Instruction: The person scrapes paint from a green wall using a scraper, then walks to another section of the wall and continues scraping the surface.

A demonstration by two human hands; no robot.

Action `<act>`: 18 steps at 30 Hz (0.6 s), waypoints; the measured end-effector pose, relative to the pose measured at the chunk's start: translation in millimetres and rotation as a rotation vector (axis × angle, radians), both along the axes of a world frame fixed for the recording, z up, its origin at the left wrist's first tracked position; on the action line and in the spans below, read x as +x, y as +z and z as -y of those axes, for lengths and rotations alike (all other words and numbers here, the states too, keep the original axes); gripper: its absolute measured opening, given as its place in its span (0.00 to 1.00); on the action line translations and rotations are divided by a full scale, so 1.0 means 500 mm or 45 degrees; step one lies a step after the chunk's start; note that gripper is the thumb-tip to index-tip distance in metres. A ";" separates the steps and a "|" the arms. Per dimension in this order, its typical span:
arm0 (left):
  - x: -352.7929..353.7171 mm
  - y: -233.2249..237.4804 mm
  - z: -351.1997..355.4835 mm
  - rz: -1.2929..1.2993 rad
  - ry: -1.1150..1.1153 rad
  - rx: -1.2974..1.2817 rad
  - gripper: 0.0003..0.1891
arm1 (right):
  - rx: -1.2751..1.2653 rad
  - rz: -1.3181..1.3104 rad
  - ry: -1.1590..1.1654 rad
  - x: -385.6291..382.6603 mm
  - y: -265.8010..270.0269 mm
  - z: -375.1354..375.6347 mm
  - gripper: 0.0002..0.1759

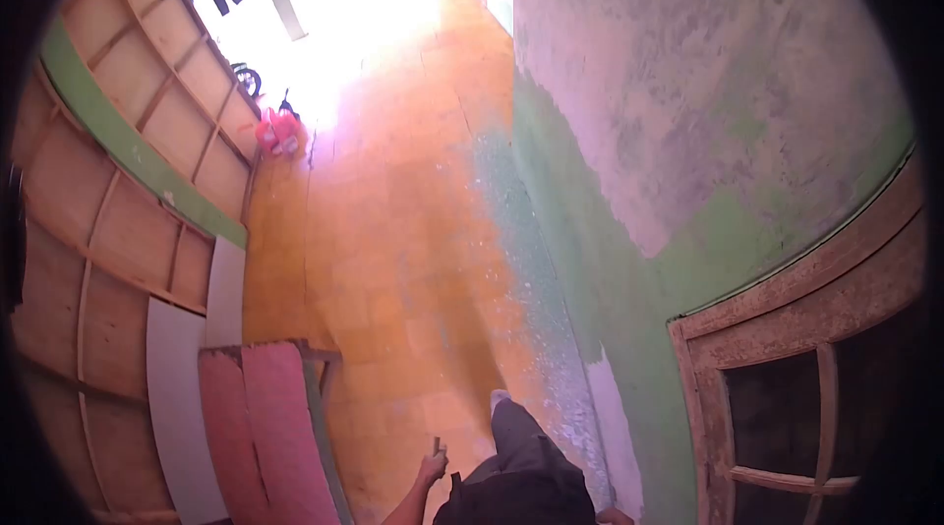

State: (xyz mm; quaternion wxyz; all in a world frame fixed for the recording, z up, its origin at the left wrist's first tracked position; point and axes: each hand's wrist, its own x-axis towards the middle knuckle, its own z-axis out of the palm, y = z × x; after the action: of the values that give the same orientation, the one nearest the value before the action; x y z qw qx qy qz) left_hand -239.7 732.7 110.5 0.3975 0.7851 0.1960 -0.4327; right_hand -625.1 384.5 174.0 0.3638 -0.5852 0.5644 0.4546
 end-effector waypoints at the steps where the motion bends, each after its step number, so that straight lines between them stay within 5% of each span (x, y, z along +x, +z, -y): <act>1: 0.044 0.021 0.012 0.000 -0.052 -0.043 0.34 | -0.002 0.006 -0.025 0.030 -0.001 -0.004 0.26; 10: 0.474 0.136 -0.091 0.369 0.140 -0.028 0.28 | 0.044 -0.015 -0.242 0.435 -0.137 0.038 0.26; 11: 0.542 0.142 -0.084 0.376 0.195 -0.013 0.27 | 0.044 0.071 -0.093 0.510 -0.153 0.063 0.26; 13: 0.600 0.180 -0.152 0.337 0.303 0.063 0.27 | -0.082 0.501 0.886 0.691 -0.192 0.135 0.25; 15: 0.634 0.199 -0.176 0.302 0.415 -0.002 0.25 | -0.214 0.475 0.186 0.808 -0.155 0.163 0.18; 18: 0.713 0.201 -0.190 0.243 0.507 -0.056 0.25 | -0.426 1.016 -0.063 1.100 0.088 0.185 0.23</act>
State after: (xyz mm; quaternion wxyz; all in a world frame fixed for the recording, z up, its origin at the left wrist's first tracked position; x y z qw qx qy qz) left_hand 116.6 827.8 211.0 0.5089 0.7595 0.2991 -0.2734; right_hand -75.2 291.8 218.0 0.4644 -0.7523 0.4593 0.0862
